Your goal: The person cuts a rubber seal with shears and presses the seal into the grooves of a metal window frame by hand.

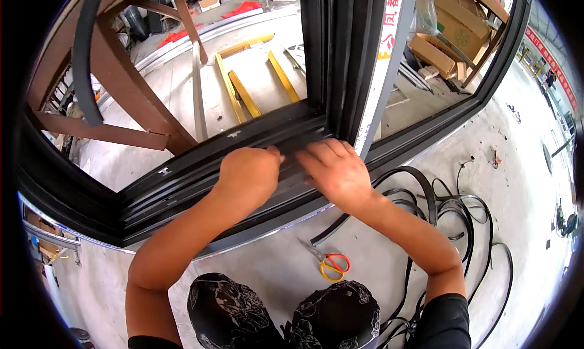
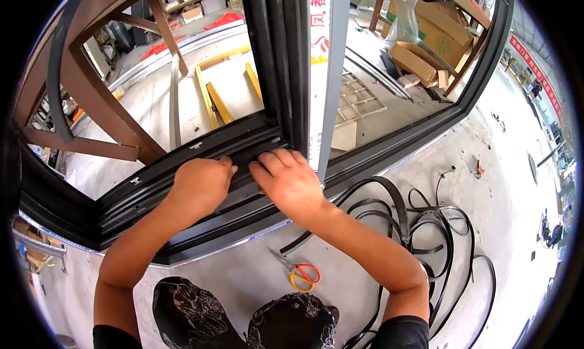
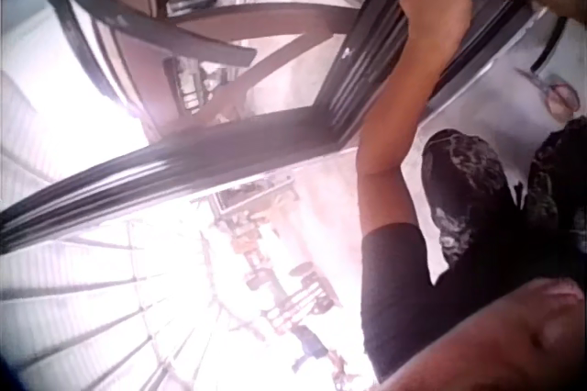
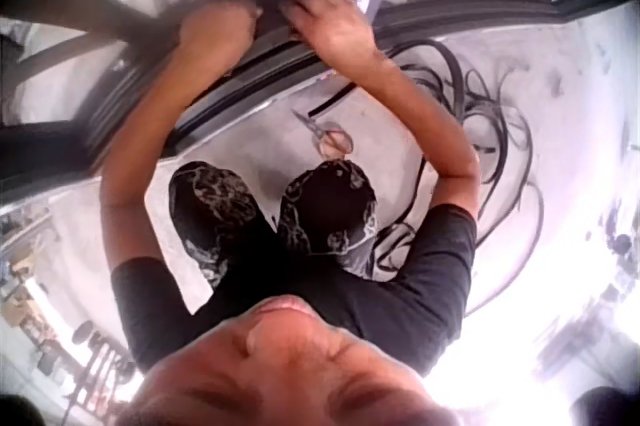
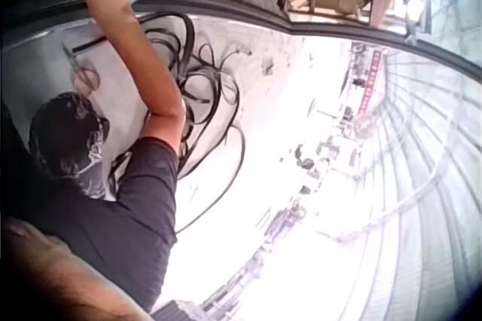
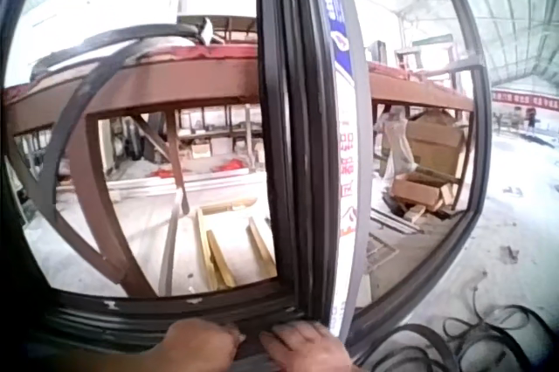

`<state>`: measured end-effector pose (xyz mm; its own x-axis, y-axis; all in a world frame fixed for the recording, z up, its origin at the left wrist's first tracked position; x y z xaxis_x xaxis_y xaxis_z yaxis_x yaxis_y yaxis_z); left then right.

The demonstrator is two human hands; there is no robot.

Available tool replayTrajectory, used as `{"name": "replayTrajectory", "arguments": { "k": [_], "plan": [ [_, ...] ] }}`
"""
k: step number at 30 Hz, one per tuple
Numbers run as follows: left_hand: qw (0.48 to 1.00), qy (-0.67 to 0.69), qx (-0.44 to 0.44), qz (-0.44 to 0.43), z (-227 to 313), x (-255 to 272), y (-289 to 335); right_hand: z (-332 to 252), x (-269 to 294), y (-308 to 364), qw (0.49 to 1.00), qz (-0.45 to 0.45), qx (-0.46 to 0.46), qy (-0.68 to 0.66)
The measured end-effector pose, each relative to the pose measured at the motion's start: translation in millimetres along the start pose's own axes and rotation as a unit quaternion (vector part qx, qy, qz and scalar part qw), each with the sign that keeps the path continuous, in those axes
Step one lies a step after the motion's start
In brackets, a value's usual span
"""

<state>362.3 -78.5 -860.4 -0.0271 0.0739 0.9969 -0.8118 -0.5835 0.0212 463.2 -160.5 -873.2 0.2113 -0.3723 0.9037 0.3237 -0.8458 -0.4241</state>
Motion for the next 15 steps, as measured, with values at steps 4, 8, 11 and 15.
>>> {"name": "replayTrajectory", "arguments": {
  "k": [4, 8, 11, 15],
  "plan": [
    [1.0, 0.006, -0.008, -0.008, 0.4, -4.9, -2.1, -3.0, 6.0, 0.8, 0.999, -0.021, -0.004, 0.031],
    [1.0, 0.003, 0.0, -0.002, -6.5, -10.5, -1.2, -9.8, -9.8, -17.9, 0.998, -0.052, 0.013, 0.025],
    [1.0, -0.001, -0.013, -0.009, -5.1, -12.7, -1.3, -9.8, -11.5, -26.7, 0.998, -0.048, 0.027, 0.03],
    [1.0, 0.005, -0.005, -0.021, -7.3, -14.9, 2.3, -10.0, -12.1, -35.7, 0.996, -0.078, 0.038, 0.022]
  ]
}}
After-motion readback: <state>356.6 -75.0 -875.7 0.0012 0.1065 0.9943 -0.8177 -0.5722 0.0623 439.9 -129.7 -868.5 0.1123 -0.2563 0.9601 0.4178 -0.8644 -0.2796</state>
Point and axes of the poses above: each hand's wrist, its own y-axis away from the middle knuckle, its own x-axis out of the back of the hand, z = x × y, the point moved 8 cm from there along -y, towards the middle knuckle, and after that the axes turned 12 degrees about -z, right-handed, at the moved point
